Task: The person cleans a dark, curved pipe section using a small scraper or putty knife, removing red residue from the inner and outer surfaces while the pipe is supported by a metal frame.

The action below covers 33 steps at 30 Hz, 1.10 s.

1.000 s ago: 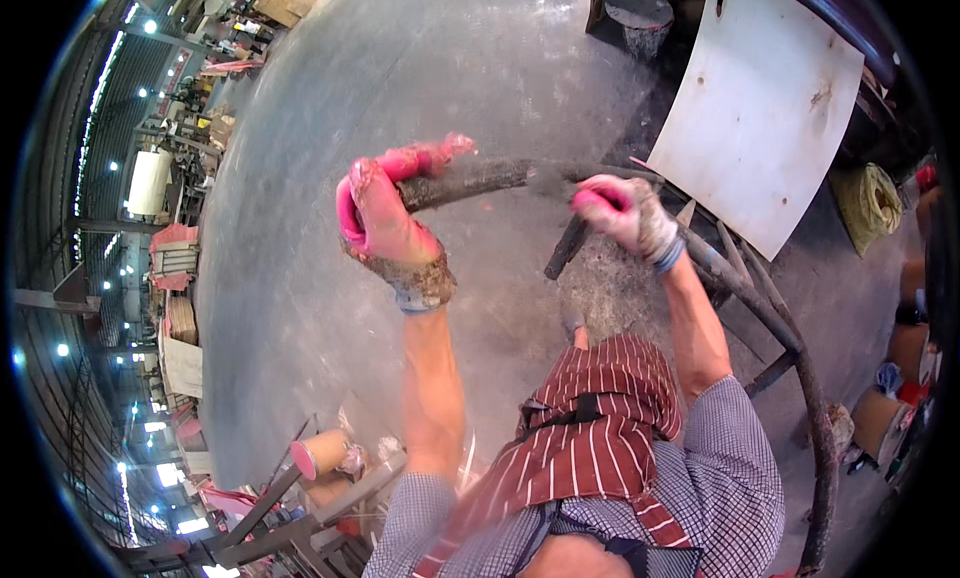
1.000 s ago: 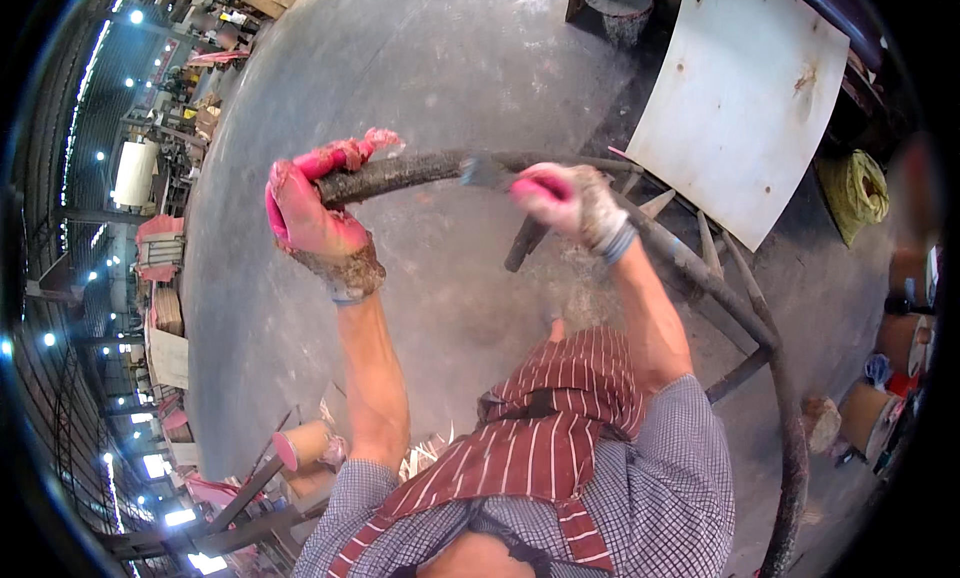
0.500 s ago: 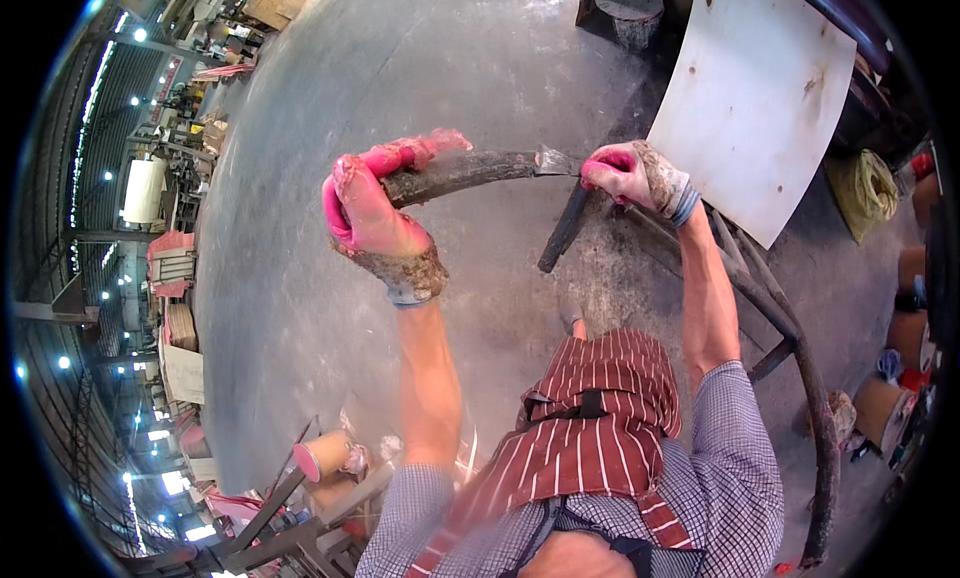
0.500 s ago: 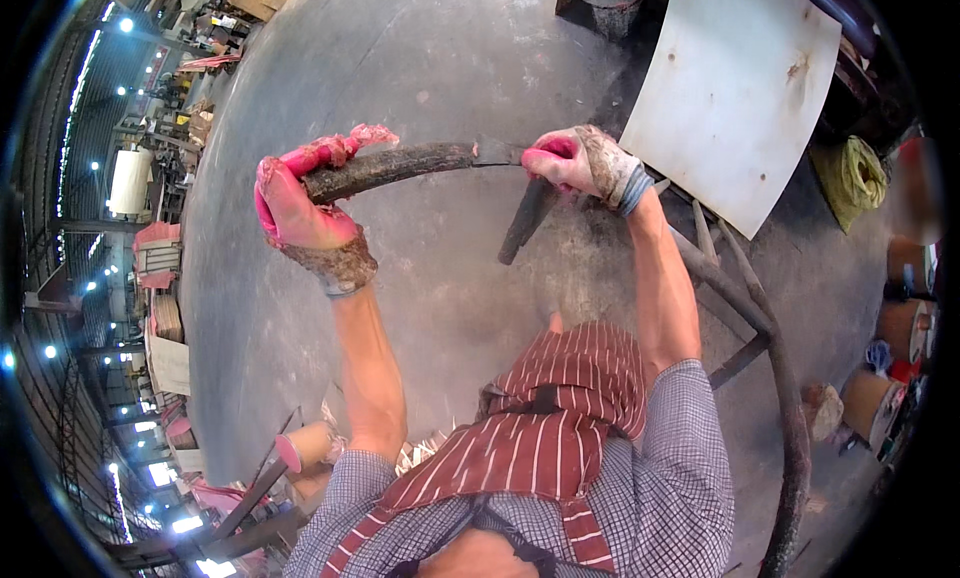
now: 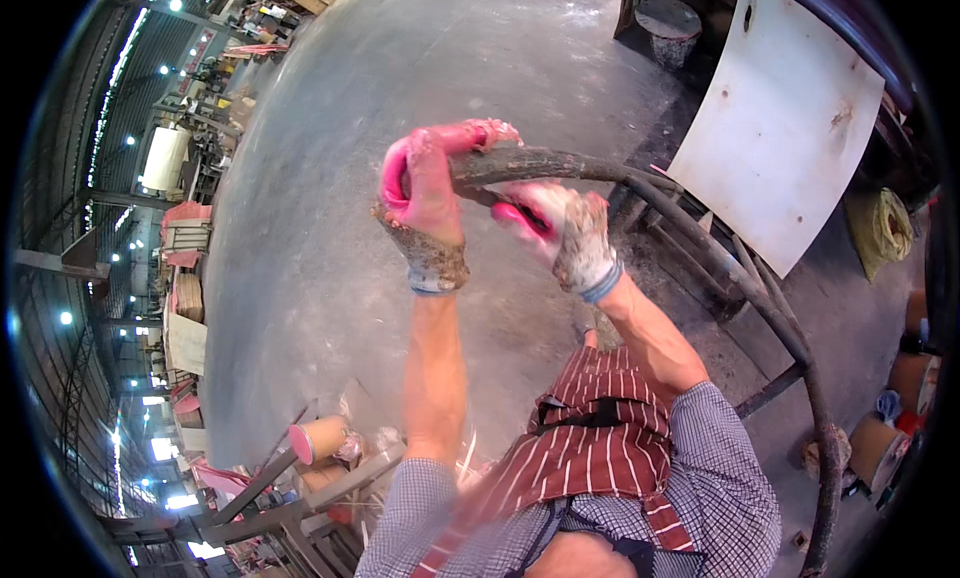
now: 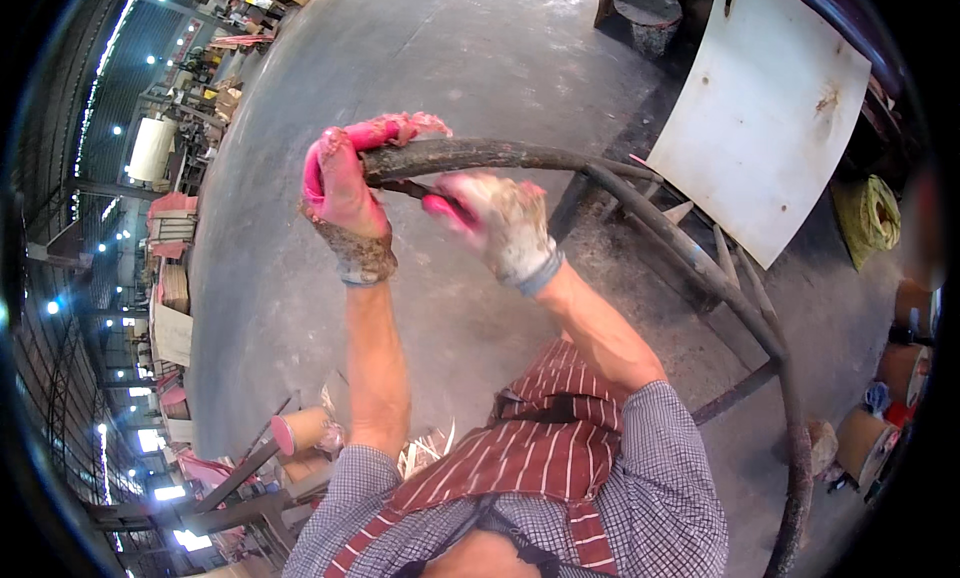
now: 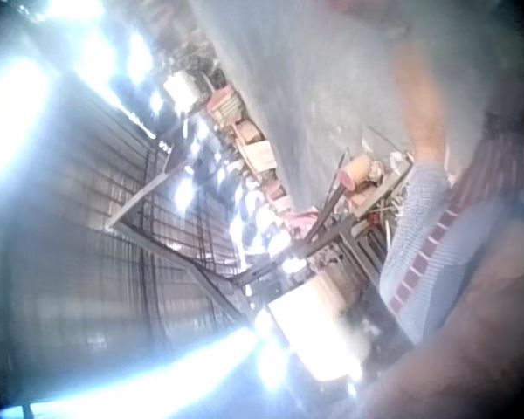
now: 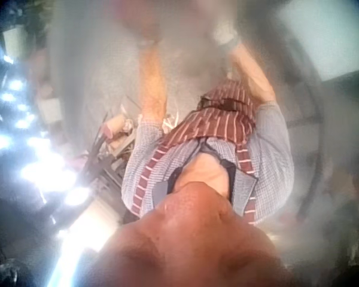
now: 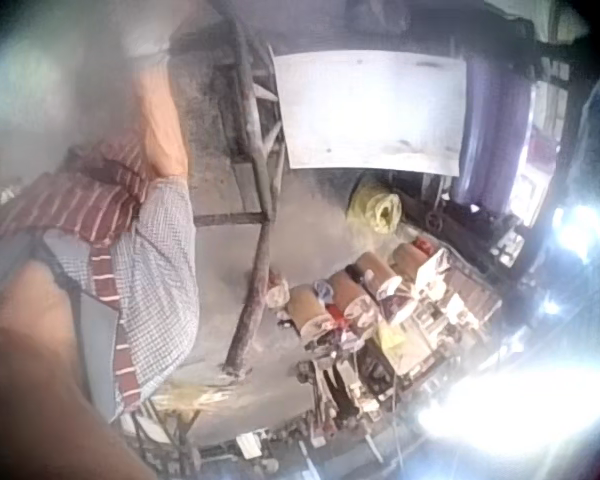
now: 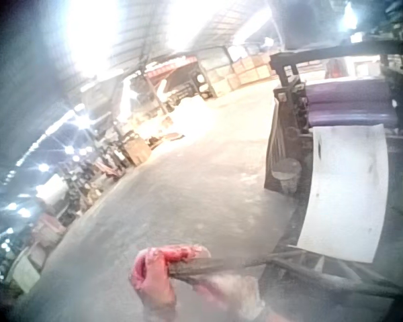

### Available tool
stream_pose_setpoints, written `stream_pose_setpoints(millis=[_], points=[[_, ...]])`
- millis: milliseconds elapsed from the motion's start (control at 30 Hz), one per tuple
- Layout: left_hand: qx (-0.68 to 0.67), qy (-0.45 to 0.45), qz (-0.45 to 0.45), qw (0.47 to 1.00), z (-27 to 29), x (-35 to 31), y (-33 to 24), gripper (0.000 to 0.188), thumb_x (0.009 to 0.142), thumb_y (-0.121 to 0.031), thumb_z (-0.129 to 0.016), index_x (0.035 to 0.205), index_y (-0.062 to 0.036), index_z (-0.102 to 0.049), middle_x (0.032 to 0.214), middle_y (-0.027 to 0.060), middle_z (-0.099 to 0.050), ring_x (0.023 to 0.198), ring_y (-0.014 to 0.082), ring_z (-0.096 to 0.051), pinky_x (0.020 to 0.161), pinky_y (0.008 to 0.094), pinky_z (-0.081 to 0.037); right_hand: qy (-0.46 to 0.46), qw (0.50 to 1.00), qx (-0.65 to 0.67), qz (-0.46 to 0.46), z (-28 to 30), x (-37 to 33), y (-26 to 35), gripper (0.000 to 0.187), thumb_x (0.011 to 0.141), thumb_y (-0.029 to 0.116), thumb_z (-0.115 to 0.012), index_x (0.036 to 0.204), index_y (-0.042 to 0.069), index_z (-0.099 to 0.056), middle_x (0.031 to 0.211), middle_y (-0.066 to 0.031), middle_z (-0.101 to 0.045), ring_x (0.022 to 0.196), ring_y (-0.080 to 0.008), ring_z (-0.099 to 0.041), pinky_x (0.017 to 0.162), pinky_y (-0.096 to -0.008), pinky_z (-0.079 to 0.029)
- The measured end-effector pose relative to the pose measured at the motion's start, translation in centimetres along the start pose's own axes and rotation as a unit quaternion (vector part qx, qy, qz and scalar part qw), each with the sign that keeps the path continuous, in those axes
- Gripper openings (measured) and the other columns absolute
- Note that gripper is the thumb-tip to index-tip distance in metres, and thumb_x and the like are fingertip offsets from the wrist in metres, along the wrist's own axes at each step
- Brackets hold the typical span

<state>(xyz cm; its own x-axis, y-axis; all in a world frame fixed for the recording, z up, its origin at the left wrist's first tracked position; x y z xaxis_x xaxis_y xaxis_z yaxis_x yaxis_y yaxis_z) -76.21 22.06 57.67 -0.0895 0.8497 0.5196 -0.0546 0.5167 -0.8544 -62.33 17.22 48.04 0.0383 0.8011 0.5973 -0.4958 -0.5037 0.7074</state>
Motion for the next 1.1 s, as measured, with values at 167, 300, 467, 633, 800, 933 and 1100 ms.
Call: stream_pose_setpoints(millis=[167, 300, 467, 633, 800, 933, 1100], points=[[0.106, -0.011, 0.036, 0.994, 0.5, -0.2, -0.5, 0.037, 0.104, -0.028, -0.053, 0.09, -0.0005, -0.072, 0.087, 0.0021, -0.072, 0.073, 0.0072, -0.049, 0.069, 0.0251, -0.038, -0.009, 0.996, -0.021, -0.09, -0.7, -6.4, -5.8, 0.027, 0.086, 0.016, -0.073, 0.111, 0.009, -0.069, 0.1, -0.0105, -0.072, 0.089, -0.028, -0.071, 0.085, -0.0384, -0.054], [0.095, -0.027, 0.053, 0.994, -0.1, -0.2, -0.7, 0.042, 0.104, -0.032, -0.051, 0.088, -0.0003, -0.073, 0.084, 0.0008, -0.071, 0.069, 0.0056, -0.044, 0.064, 0.0244, -0.033, -0.15, 0.988, 0.012, -0.023, 0.9, -4.9, -3.5, 0.027, 0.084, 0.01, -0.072, 0.11, 0.008, -0.069, 0.101, -0.0119, -0.071, 0.09, -0.0296, -0.07, 0.087, -0.0377, -0.053], [0.037, -0.048, 0.008, 0.998, 0.7, -0.2, -0.7, 0.029, 0.102, -0.027, -0.059, 0.087, -0.0048, -0.071, 0.078, -0.0026, -0.067, 0.067, 0.0035, -0.049, 0.059, 0.0246, -0.041, -0.079, 0.994, 0.032, -0.062, -2.2, -1.2, 2.1, 0.02, 0.084, 0.011, -0.072, 0.104, 0.01, -0.068, 0.091, -0.0127, -0.067, 0.082, -0.0349, -0.066, 0.079, -0.0419, -0.053], [0.163, -0.046, -0.037, 0.985, 1.1, -0.3, -0.3, 0.044, 0.105, -0.031, -0.049, 0.09, 0.0019, -0.072, 0.083, 0.0045, -0.072, 0.07, 0.0108, -0.053, 0.065, 0.0285, -0.042, -0.081, 0.996, -0.009, -0.049, -0.6, -0.7, 2.8, 0.021, 0.085, 0.013, -0.073, 0.104, 0.01, -0.067, 0.089, -0.0115, -0.068, 0.079, -0.0338, -0.067, 0.074, -0.0418, -0.053], [0.12, -0.047, 0.004, 0.992, 0.6, -0.3, 0.3, 0.044, 0.106, -0.031, -0.047, 0.09, 0.0019, -0.073, 0.084, 0.0054, -0.072, 0.071, 0.0112, -0.053, 0.065, 0.0294, -0.043, -0.084, 0.995, 0.024, -0.047, 1.5, -3.3, -0.2, 0.024, 0.087, 0.012, -0.071, 0.111, 0.009, -0.067, 0.094, -0.0128, -0.069, 0.084, -0.0321, -0.067, 0.081, -0.041, -0.053], [0.143, -0.037, -0.026, 0.989, 1.0, -0.1, -0.3, 0.045, 0.106, -0.031, -0.046, 0.089, 0.0009, -0.073, 0.084, 0.004, -0.072, 0.072, 0.0086, -0.052, 0.064, 0.0271, -0.04, -0.03, 0.999, -0.013, -0.036, 0.9, -0.7, 4.2, 0.023, 0.088, 0.015, -0.07, 0.109, 0.008, -0.069, 0.093, -0.0117, -0.07, 0.083, -0.0292, -0.069, 0.081, -0.0372, -0.055], [0.101, -0.033, 0.012, 0.994, 0.7, -0.1, 0.5, 0.045, 0.106, -0.03, -0.045, 0.089, 0.0004, -0.073, 0.085, 0.0024, -0.072, 0.069, 0.0059, -0.05, 0.063, 0.026, -0.037, -0.039, 0.995, 0.024, -0.09, 3.1, -2.8, -0.3, 0.024, 0.088, 0.017, -0.073, 0.108, 0.004, -0.069, 0.096, -0.0155, -0.071, 0.089, -0.0307, -0.069, 0.079, -0.0386, -0.055]])
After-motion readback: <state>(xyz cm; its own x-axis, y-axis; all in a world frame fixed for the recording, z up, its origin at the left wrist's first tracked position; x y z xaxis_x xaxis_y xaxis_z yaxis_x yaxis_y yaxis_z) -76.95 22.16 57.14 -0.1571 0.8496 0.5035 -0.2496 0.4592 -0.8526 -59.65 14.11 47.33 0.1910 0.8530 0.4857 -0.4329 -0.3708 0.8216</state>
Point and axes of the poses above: each hand's wrist, its own x-axis towards the middle knuckle, its own z-axis out of the back of the hand, y = z × x, the point moved 7 cm from there along x, towards the middle knuckle
